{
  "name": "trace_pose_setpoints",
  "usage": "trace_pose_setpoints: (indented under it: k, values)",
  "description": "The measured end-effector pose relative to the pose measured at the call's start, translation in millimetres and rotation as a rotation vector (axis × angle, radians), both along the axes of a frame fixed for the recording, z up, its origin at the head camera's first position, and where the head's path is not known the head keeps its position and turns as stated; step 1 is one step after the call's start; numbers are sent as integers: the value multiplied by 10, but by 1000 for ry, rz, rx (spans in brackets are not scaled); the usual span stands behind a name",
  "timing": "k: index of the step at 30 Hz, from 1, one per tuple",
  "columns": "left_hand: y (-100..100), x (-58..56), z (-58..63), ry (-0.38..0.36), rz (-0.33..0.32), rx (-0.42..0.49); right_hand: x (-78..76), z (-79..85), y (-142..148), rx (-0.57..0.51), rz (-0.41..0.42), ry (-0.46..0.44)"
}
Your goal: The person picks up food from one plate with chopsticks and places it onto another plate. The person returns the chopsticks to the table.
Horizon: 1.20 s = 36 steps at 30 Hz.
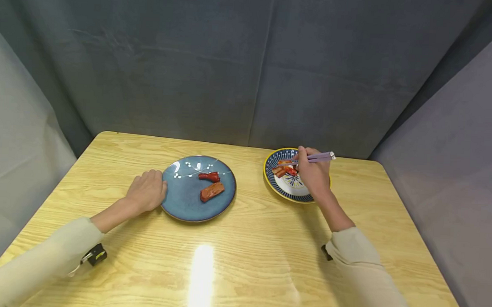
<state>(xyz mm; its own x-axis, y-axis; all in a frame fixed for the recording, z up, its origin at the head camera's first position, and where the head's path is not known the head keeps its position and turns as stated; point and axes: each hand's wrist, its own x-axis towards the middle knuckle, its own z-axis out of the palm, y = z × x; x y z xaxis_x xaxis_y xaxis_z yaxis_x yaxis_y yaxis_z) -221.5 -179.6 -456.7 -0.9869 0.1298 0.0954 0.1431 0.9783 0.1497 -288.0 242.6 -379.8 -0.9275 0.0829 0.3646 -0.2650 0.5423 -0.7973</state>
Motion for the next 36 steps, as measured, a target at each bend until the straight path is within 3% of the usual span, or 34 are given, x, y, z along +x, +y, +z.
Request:
trace_pose_setpoints:
  k: [17,31,36]
  values:
    - [10,-1,6,-10,6,3,-57,-71,124,55,-107,-16]
    - [0,-10,-18,-4,10,-7,-96,-134,138,110,-99,-40]
    - [0,-13,-20,-9,10,-8,-124,-142,139,60,-102,-62]
